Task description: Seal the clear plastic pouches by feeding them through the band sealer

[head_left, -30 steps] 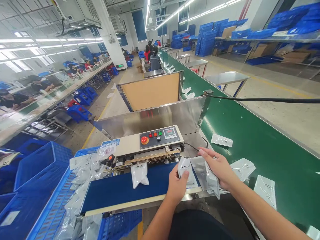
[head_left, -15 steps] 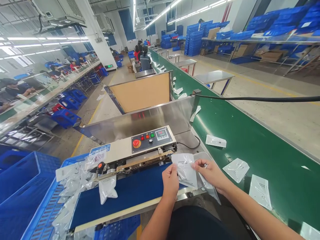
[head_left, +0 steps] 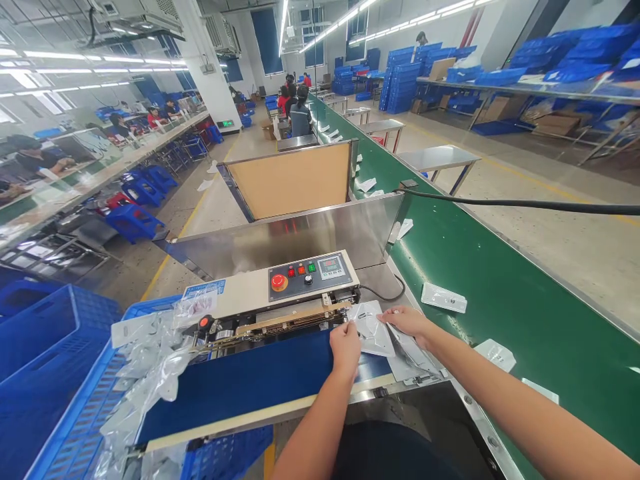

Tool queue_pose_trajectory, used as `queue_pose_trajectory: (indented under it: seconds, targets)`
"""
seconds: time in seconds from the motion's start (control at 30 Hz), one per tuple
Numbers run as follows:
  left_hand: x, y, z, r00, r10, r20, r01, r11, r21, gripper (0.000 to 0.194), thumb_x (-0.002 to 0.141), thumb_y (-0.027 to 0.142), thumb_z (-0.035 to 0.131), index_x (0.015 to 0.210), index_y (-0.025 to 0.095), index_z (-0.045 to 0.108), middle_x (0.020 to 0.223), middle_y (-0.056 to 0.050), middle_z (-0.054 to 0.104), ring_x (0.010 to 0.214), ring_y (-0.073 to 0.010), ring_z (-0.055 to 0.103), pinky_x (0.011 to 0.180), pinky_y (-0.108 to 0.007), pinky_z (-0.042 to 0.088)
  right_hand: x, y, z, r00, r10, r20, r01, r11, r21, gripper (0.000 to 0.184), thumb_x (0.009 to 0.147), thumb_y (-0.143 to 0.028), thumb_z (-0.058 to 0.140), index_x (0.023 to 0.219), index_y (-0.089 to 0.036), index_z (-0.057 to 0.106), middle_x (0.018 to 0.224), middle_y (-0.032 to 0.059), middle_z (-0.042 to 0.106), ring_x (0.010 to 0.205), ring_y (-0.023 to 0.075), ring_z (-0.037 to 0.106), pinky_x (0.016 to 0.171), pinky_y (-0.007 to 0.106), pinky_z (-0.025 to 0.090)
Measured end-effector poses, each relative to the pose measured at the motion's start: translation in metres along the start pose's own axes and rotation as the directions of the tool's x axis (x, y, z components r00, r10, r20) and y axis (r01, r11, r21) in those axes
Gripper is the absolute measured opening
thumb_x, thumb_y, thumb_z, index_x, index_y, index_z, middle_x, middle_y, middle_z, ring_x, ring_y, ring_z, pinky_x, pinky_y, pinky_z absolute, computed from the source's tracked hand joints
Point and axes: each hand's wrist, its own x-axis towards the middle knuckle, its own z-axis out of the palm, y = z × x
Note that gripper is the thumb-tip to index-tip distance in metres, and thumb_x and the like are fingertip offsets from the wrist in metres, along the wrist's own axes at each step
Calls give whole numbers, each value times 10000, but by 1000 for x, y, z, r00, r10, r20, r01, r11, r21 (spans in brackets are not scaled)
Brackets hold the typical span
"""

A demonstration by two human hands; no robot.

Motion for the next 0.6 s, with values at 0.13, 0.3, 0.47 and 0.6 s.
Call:
queue_pose_trajectory:
  seconds: [0.13,0.3,0.47,0.6]
  targets:
    - [-1,0,-27,997,16,-70,-16,1000,2,573,819,685,718,552,212,536,544,40,398,593,-138,351,565,-266,296,2,-13,32,998,14,56,-13,1000,-10,447,586,-543,929,626,-216,626,520,-70,461,565,114,363,563,276,264]
    - [1,0,-64,989,28,-148,-31,999,-18,589,805,725,748,608,181,637,572,14,515,596,-150,434,577,-271,346,-11,-24,52,996,-23,90,24,1000,-16,401,672,-531,875,646,-207,640,586,-39,565,626,129,464,609,266,337]
    - [-14,-2,-109,973,-13,-229,-8,996,-92,595,842,709,728,977,138,825,978,-143,799,942,-310,724,823,-377,568,-45,-21,30,991,-79,109,69,993,93,468,730,-670,817,725,-226,670,739,4,692,683,160,559,624,271,424]
    - [-65,-7,-117,870,306,-388,-257,951,174,614,923,595,733,1390,197,731,1536,-192,644,1466,-366,551,1243,-505,423,-72,-14,22,994,-81,-71,98,955,281,600,707,-781,822,898,-220,736,784,33,711,673,187,592,610,300,481]
